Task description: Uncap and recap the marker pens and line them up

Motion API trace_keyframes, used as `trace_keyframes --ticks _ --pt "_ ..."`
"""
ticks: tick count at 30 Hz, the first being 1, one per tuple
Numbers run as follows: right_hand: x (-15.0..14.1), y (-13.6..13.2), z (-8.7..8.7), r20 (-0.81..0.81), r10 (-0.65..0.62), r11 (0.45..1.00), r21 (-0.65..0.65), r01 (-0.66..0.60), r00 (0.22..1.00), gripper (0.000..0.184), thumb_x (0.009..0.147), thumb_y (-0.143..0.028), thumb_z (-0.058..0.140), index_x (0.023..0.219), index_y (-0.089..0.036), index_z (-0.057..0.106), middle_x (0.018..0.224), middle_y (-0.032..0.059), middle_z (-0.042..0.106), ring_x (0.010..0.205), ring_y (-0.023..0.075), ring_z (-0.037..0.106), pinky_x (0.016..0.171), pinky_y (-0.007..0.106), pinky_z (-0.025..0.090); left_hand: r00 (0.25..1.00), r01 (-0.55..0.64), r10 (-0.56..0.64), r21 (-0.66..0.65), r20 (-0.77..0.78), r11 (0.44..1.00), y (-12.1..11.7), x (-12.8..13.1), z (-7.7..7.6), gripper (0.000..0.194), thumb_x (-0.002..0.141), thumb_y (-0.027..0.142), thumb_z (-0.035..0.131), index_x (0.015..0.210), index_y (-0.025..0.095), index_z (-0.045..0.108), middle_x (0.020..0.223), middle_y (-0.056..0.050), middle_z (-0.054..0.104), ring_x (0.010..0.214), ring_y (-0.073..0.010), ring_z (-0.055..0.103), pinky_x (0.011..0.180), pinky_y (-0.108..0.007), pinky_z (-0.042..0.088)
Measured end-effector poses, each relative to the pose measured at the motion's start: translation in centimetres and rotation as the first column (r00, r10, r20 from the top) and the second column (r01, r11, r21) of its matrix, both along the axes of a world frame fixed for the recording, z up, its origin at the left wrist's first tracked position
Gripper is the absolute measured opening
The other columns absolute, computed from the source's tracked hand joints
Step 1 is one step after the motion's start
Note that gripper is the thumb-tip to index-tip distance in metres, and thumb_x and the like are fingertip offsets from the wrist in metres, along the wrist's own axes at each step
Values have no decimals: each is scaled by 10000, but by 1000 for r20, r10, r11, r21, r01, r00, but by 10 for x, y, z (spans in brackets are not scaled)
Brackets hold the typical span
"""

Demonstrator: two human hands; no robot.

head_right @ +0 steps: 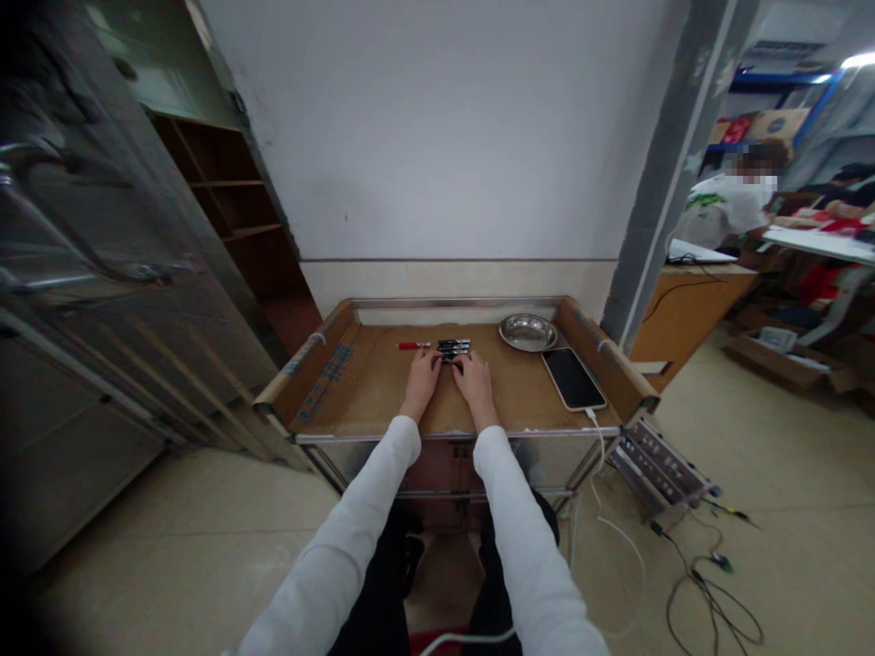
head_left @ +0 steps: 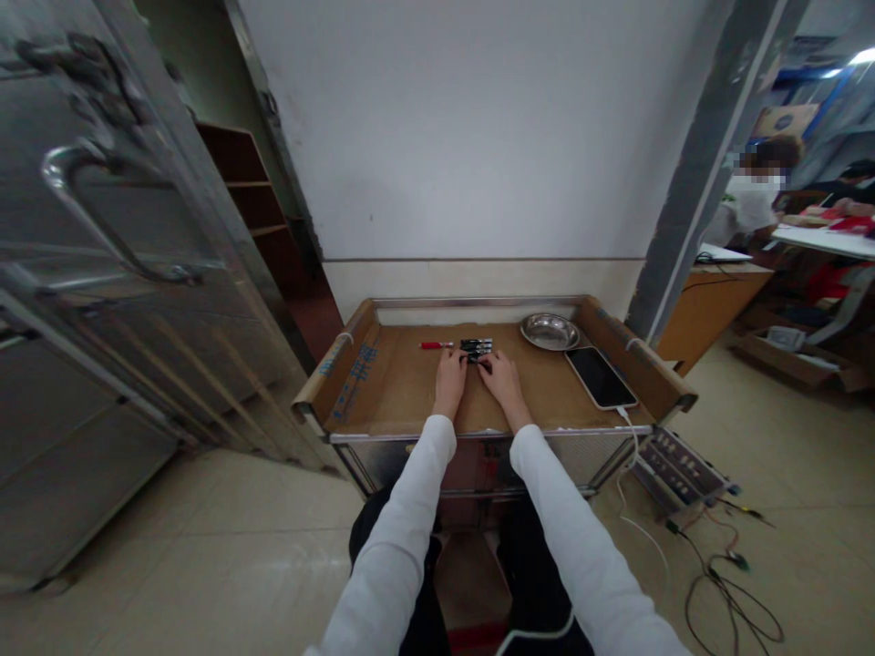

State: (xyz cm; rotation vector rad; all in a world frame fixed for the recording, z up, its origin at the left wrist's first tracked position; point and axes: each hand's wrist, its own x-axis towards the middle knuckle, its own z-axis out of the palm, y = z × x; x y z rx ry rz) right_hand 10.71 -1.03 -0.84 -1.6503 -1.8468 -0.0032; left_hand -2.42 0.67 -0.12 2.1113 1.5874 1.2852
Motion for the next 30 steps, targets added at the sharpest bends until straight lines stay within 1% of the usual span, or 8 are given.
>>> trace_keyframes --ticks 4,7,10,16,20,23,26,30 --pt "2 1 0 -44 20 1000 4 -20 999 173 870 -219 535 978 -199 668 1003 79 627 936 196 570 838 308 406 996 -7 12 61 -90 998 -3 2 3 151 869 149 487 955 170 610 1063 -119 561 1067 -233 541 947 -372 425" --pt "4 3 -2 -78 33 999 27 -31 996 169 867 -198 531 957 -203 674 990 70 629 924 184 574 846 302 408 979 6 2 34 -206 999 -7 3 4 129 840 150 529 938 175 610 1087 -124 544 1091 -253 518 953 -402 409" --pt "4 4 -3 -97 50 998 40 -46 994 165 866 -189 530 936 -205 678 991 64 631 917 181 579 846 301 413 962 -18 20 13 -272 1000 -9 3 4 142 839 124 509 929 178 604 1099 -128 530 1096 -256 509 947 -404 401" --pt "5 6 -4 -131 86 995 54 -79 988 166 853 -151 528 892 -202 681 965 61 646 918 183 586 856 301 424 950 -81 84 23 -301 996 -11 4 6 130 840 125 487 881 177 598 1063 -137 542 1077 -267 513 929 -406 402" --pt "6 7 -4 -134 105 993 68 -97 985 170 842 -138 523 868 -200 679 958 64 655 922 191 585 860 314 425 950 -132 131 13 -282 991 -13 4 8 155 827 95 464 869 167 595 1077 -151 541 1079 -278 514 928 -413 399" --pt "6 8 -4 -141 124 991 72 -115 982 183 844 -134 504 875 -200 673 949 59 659 915 188 584 863 314 424 954 -104 102 6 -281 995 -13 4 8 176 802 91 500 931 173 587 1103 -148 530 1083 -283 507 930 -419 397" --pt "5 9 -5 -151 145 988 74 -135 978 186 851 -140 495 887 -196 669 944 59 658 899 184 582 855 307 428 953 -46 43 -3 -299 999 -13 5 7 135 804 116 528 907 183 582 1099 -142 528 1088 -287 497 937 -430 392" --pt "5 10 -7 -142 129 990 68 -121 981 188 847 -135 497 894 -193 669 968 71 646 932 189 571 871 314 424 957 -79 71 -16 -280 997 -12 4 6 111 829 133 510 899 180 582 1110 -151 522 1075 -292 498 916 -430 401"
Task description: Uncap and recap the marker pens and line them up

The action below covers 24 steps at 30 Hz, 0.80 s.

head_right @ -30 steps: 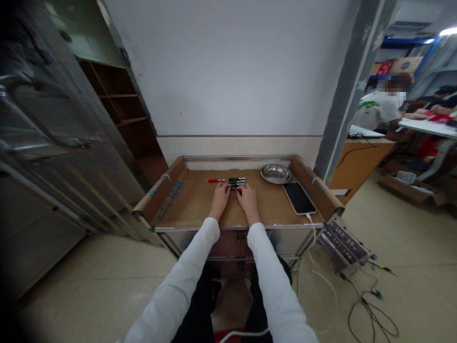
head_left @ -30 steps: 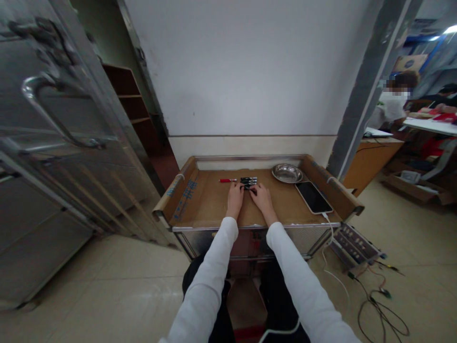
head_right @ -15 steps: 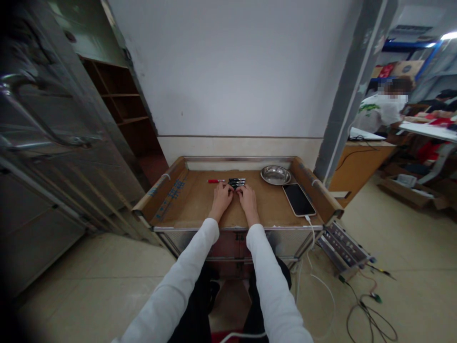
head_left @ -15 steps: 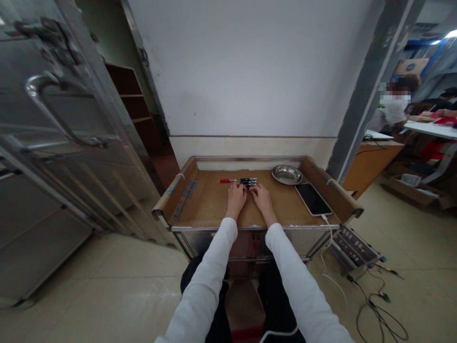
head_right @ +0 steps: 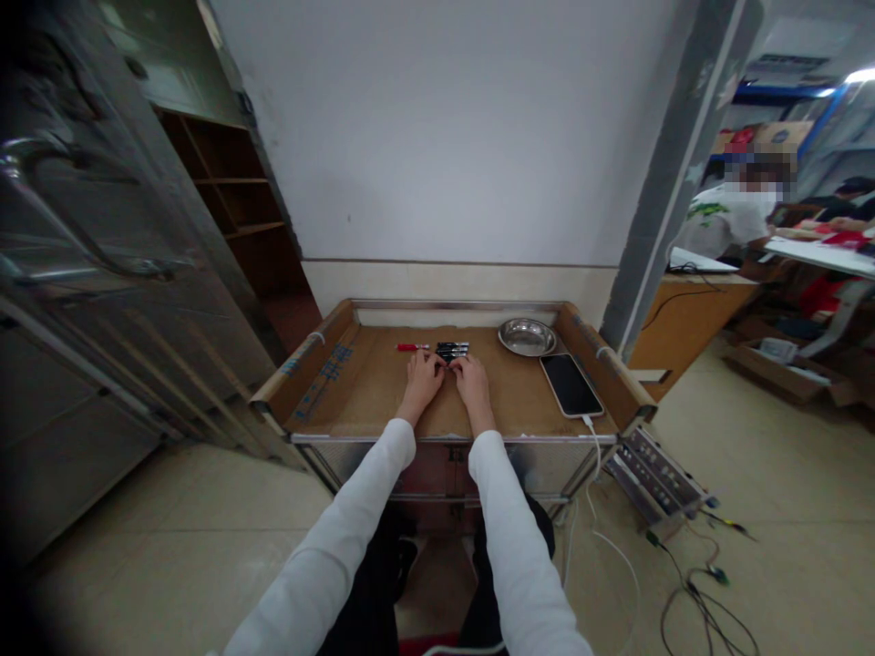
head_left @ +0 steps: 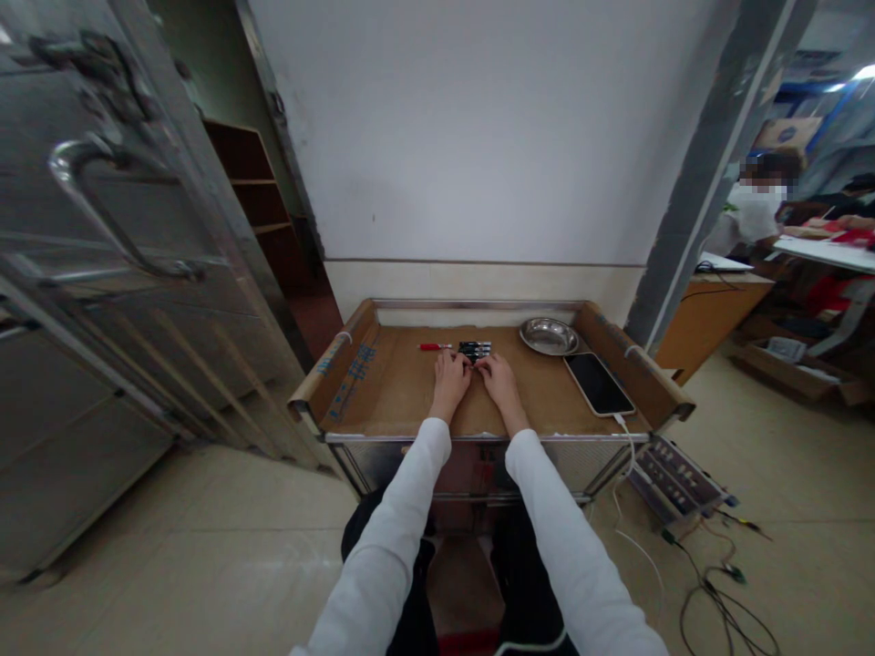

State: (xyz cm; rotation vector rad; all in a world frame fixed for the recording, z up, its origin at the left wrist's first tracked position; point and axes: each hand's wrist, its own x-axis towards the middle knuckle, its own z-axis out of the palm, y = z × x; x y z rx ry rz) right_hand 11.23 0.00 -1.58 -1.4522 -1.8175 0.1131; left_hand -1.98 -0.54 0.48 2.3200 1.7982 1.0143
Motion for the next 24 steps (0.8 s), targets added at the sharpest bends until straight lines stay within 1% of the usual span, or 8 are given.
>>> trace_keyframes --ticks 2,6,10,13,15,19,24 --pt "0 0 -1 15 -19 1000 -1 19 1000 190 843 -134 499 905 -190 670 979 80 633 949 196 560 879 323 420 1000 -27 27 13 -6 1000 0 0 0 148 829 111 492 931 178 577 1112 -149 523 1073 -287 500 909 -419 403" --pt "-1 -1 -1 12 -29 999 15 29 1000 222 847 -131 463 930 -187 662 977 83 606 950 200 545 877 325 423 999 -34 34 28 -15 999 -1 1 1 183 818 77 468 951 169 553 1098 -153 529 1087 -288 499 912 -410 398" --pt "-2 -4 2 6 -80 996 30 79 997 260 830 -97 418 872 -186 658 947 91 593 942 209 534 868 322 418 1000 -20 20 15 -17 1000 -2 1 1 162 801 92 502 940 165 542 1085 -156 530 1067 -295 502 905 -410 397" --pt "-3 -6 4 30 -139 990 17 139 990 238 824 -105 427 825 -183 652 906 96 596 909 218 527 847 326 410 999 6 -6 6 -38 1000 -4 1 3 134 811 122 515 933 171 540 1083 -147 530 1071 -288 495 911 -414 392" --pt "-3 -7 5 55 -154 988 8 154 986 219 827 -123 440 818 -183 650 895 96 601 889 217 523 838 327 403 999 4 -3 2 -39 1000 -5 1 4 92 835 146 502 914 170 540 1085 -149 528 1078 -283 492 915 -417 389" --pt "-4 -7 5 101 -113 993 -12 114 989 182 830 -148 468 854 -184 644 927 90 618 903 217 527 852 330 392 997 -48 49 13 -53 999 -5 2 5 91 872 165 461 921 158 537 1081 -157 530 1064 -276 498 907 -410 392" --pt "-3 -5 3 99 -62 998 -16 64 993 191 824 -142 489 954 -176 626 999 90 626 954 222 531 864 336 395 992 -94 95 22 -84 995 -4 2 4 111 872 181 485 961 136 533 1090 -172 531 1051 -282 504 897 -407 397"
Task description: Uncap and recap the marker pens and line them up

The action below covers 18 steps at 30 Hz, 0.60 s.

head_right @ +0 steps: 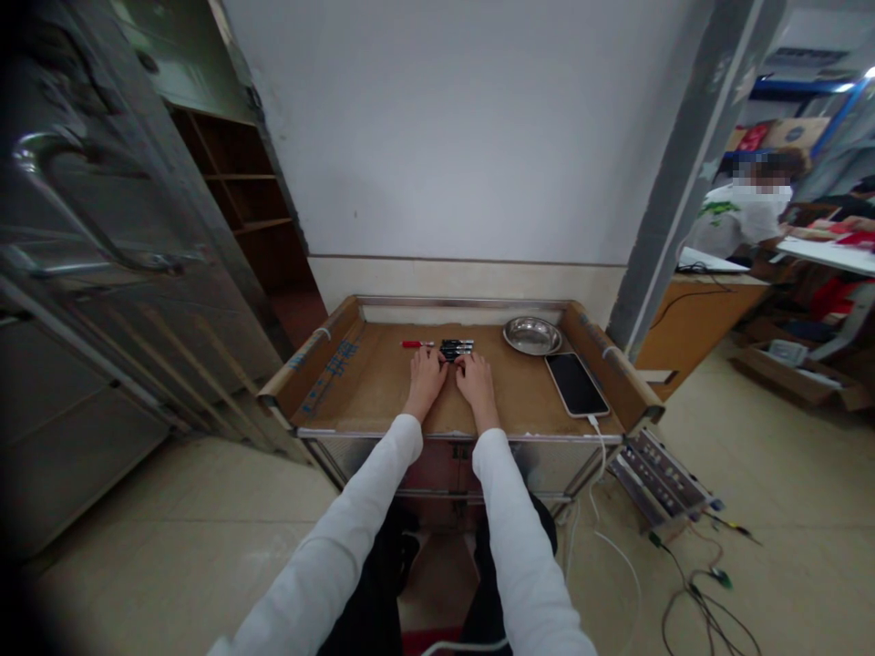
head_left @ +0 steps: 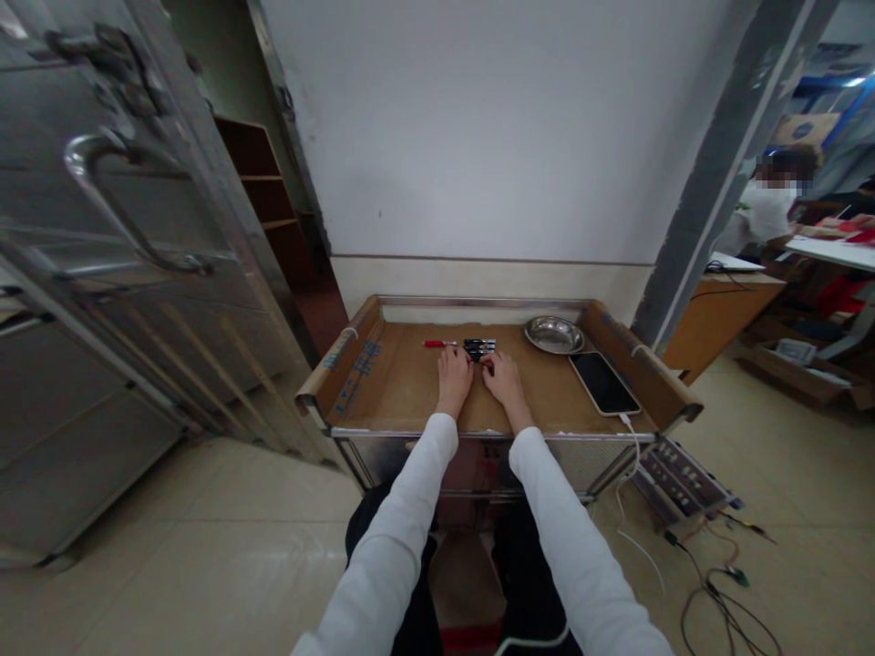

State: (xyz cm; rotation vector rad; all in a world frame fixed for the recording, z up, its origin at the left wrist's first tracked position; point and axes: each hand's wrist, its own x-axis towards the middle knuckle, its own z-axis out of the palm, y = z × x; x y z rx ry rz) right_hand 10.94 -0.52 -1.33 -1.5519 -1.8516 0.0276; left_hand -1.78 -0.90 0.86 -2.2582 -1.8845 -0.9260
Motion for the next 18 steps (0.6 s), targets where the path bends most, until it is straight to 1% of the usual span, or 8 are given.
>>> trace_keyframes --ticks 3,6,9,11,13,14,16,18 --pt "1 2 -2 -38 19 1000 26 -18 999 218 828 -119 466 972 -172 620 1012 88 620 971 210 531 876 329 399 998 -60 59 -2 -16 998 0 0 0 133 878 204 491 973 123 538 1088 -171 535 1041 -276 510 891 -399 405" --pt "2 1 -1 -68 12 999 41 -9 998 223 830 -116 457 968 -167 625 1009 89 606 972 203 529 874 314 404 996 -82 81 -10 -45 997 0 0 0 145 885 212 487 982 125 552 1097 -158 540 1045 -262 515 887 -379 417" --pt "0 -2 3 -58 -36 999 26 38 998 223 838 -118 441 925 -166 640 972 89 597 949 203 524 869 306 399 994 -90 89 -6 -60 996 0 1 2 183 899 236 462 983 118 574 1088 -162 555 1042 -265 526 894 -380 425" --pt "-1 -5 6 -29 -86 996 -6 86 996 235 841 -115 429 876 -170 654 945 91 593 931 206 520 865 309 390 990 -135 135 15 -32 991 1 2 3 243 916 245 413 1014 103 583 1105 -177 561 1056 -277 529 905 -395 429" --pt "-2 -8 8 3 -129 991 -44 129 992 242 845 -118 427 846 -172 664 942 100 590 924 212 516 858 313 381 983 -184 184 34 14 982 2 1 2 299 920 203 360 1094 87 574 1176 -191 553 1122 -285 513 946 -406 418" --pt "-2 -9 9 15 -141 988 -60 142 990 239 848 -124 431 847 -171 666 948 104 589 925 215 515 854 315 377 979 -202 201 38 34 979 4 0 2 332 912 166 341 1149 80 557 1234 -195 538 1181 -288 485 984 -411 400" --pt "-2 -9 10 30 -159 984 -79 161 987 228 853 -136 442 873 -167 667 965 113 588 936 221 512 850 320 370 975 -218 216 33 53 975 6 -2 0 415 884 103 323 1256 70 503 1357 -191 476 1313 -293 378 1067 -424 335" --pt "-2 -10 10 38 -169 981 -87 171 985 225 856 -141 448 909 -165 665 989 118 588 951 227 509 852 324 366 975 -217 216 5 46 976 8 -3 -3 483 861 86 333 1328 74 451 1447 -180 394 1394 -301 261 1118 -453 270"
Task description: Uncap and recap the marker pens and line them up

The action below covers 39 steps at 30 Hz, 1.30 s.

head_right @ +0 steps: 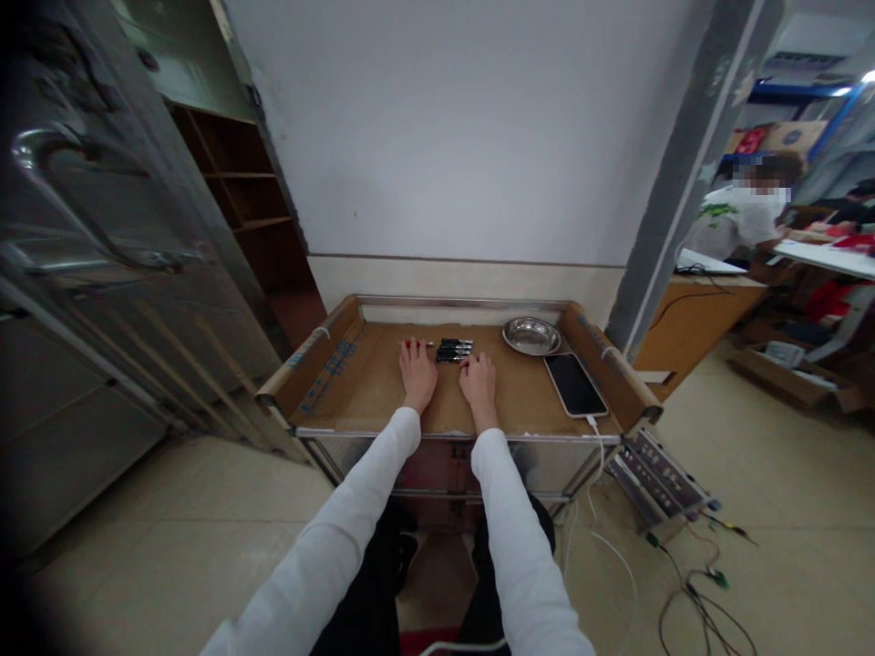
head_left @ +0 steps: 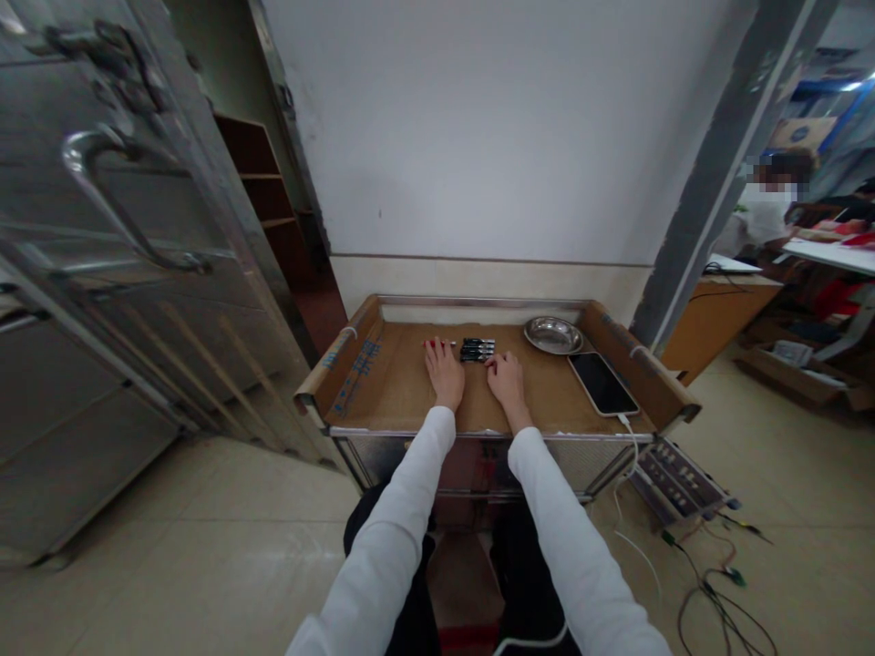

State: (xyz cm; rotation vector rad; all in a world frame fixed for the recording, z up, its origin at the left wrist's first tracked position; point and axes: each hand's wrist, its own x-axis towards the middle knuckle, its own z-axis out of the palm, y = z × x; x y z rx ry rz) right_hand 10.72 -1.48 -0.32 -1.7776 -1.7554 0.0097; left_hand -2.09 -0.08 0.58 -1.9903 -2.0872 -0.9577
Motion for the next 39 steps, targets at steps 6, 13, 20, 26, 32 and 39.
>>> trace_keyframes --ticks 6,13,20,26,32,39 --pt "-1 -2 0 16 -8 1000 -8 8 1000 253 861 -131 428 958 -173 657 1028 119 585 990 230 504 873 331 359 1000 26 -27 -96 -14 995 3 1 -3 516 859 138 340 1365 136 437 1475 -130 381 1421 -321 200 1119 -566 223" --pt "-1 -8 4 0 34 999 19 -34 999 248 863 -121 411 913 -175 648 988 97 590 959 206 522 856 304 371 998 -60 58 -54 -29 997 0 3 -1 560 854 131 327 1411 161 377 1527 -98 289 1397 -370 214 1067 -600 286" --pt "-2 -8 5 2 32 999 17 -32 999 235 872 -130 420 891 -170 651 980 96 595 931 198 540 858 294 382 996 -73 70 -65 -56 995 -1 5 -1 468 872 170 348 1323 116 462 1431 -166 411 1396 -373 204 1076 -606 246" --pt "-1 -6 3 -26 45 999 23 -44 999 247 869 -117 405 931 -169 638 1007 93 590 932 196 552 853 297 399 973 -230 228 -39 -44 972 -7 6 7 319 912 177 321 1101 71 555 1151 -218 558 1164 -322 484 994 -504 357" --pt "-2 -2 1 -105 96 984 162 -78 990 453 838 -99 411 1281 -162 484 1163 114 534 968 196 560 872 307 434 992 122 -124 -88 -9 989 -6 4 10 328 971 299 292 1118 169 555 1088 -120 558 951 -205 596 836 -311 460" --pt "0 -1 0 -96 159 975 174 -141 983 379 832 -108 432 1167 -166 599 1128 112 548 1026 204 538 917 316 425 797 554 -561 102 224 827 -1 5 2 157 898 265 500 1043 203 502 980 -43 563 872 -157 609 779 -271 491"
